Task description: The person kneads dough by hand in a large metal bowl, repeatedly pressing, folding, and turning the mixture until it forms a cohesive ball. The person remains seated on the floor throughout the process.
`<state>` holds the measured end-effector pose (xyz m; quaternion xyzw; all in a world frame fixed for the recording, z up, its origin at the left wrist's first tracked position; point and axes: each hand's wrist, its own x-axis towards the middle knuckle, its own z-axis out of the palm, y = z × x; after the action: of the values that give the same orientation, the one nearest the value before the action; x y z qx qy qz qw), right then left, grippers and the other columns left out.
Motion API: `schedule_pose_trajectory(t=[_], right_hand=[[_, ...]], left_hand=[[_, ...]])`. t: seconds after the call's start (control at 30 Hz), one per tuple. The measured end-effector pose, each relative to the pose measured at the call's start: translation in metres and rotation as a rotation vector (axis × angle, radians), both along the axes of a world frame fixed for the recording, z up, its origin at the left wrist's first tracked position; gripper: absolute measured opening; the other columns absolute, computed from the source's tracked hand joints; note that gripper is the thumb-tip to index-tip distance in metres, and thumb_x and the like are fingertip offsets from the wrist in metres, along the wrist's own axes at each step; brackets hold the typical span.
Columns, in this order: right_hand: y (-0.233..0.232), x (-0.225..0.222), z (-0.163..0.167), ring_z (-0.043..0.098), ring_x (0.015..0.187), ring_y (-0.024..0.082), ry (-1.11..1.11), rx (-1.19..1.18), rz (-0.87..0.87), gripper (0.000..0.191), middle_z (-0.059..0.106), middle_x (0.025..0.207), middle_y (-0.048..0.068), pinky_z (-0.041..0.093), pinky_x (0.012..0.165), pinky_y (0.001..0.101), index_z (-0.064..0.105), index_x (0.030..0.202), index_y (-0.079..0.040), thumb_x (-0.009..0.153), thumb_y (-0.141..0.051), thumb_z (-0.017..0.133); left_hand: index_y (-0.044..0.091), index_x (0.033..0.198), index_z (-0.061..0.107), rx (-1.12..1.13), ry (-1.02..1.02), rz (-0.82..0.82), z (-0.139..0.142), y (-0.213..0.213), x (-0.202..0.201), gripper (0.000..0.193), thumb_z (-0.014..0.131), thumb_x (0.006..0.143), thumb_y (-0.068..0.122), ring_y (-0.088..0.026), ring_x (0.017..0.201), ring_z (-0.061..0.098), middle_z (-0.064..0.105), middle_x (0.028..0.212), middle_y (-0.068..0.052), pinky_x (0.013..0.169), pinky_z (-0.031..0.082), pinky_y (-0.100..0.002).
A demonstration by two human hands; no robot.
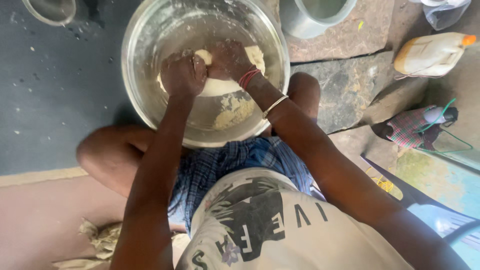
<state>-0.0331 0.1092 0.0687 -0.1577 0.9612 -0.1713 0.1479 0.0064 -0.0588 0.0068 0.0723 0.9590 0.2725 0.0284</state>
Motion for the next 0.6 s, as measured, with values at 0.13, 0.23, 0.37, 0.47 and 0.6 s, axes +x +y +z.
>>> schedule_pose_trajectory(t=[0.13, 0.23, 0.37, 0.47, 0.6], right_hand=[[0.011, 0.044, -0.004, 0.070, 0.105, 0.038, -0.087, 0.122, 0.098, 0.055, 0.073, 0.111, 0.019, 0.053, 0.095, 0.0498, 0.071, 0.123, -0.017, 0.084, -0.055, 0.072], [0.013, 0.063, -0.001, 0.067, 0.114, 0.036, -0.062, 0.058, 0.113, 0.057, 0.070, 0.123, 0.018, 0.051, 0.099, 0.0504, 0.067, 0.129, -0.015, 0.087, -0.054, 0.068], [0.010, 0.096, -0.003, 0.054, 0.129, 0.039, 0.201, 0.059, -0.087, 0.082, 0.057, 0.140, 0.023, 0.044, 0.104, 0.0562, 0.049, 0.149, 0.001, 0.092, -0.055, 0.067], [0.014, 0.138, -0.005, 0.041, 0.152, 0.031, 0.460, 0.000, 0.072, 0.055, 0.037, 0.167, 0.021, 0.035, 0.128, 0.0516, 0.043, 0.155, -0.005, 0.115, -0.039, 0.057], [0.016, 0.165, -0.001, 0.033, 0.150, 0.040, 0.502, -0.066, 0.136, 0.094, 0.033, 0.161, 0.025, 0.026, 0.118, 0.0635, 0.041, 0.155, -0.003, 0.090, -0.065, 0.069]], left_hand=[[0.002, 0.109, 0.075, -0.120, -0.159, -0.086, 0.029, 0.004, 0.038, 0.055, 0.042, 0.101, 0.045, -0.042, 0.110, 0.064, 0.072, 0.112, -0.025, 0.099, 0.043, -0.055], [0.003, 0.108, 0.075, -0.096, -0.215, -0.079, 0.053, 0.007, 0.048, 0.053, 0.040, 0.100, 0.043, -0.043, 0.104, 0.067, 0.072, 0.110, -0.024, 0.097, 0.047, -0.054], [0.006, 0.108, 0.077, -0.106, -0.308, -0.033, 0.059, 0.008, 0.030, 0.054, 0.039, 0.102, 0.045, -0.045, 0.103, 0.067, 0.072, 0.110, -0.025, 0.095, 0.050, -0.057], [0.005, 0.108, 0.076, -0.102, -0.414, 0.071, 0.040, 0.005, 0.007, 0.057, 0.044, 0.104, 0.051, -0.042, 0.104, 0.069, 0.072, 0.111, -0.024, 0.096, 0.051, -0.055], [0.008, 0.119, 0.073, -0.176, 0.013, -0.296, 0.013, -0.002, -0.007, 0.036, 0.046, 0.105, 0.028, -0.045, 0.103, 0.069, 0.071, 0.112, -0.025, 0.086, 0.055, -0.059]])
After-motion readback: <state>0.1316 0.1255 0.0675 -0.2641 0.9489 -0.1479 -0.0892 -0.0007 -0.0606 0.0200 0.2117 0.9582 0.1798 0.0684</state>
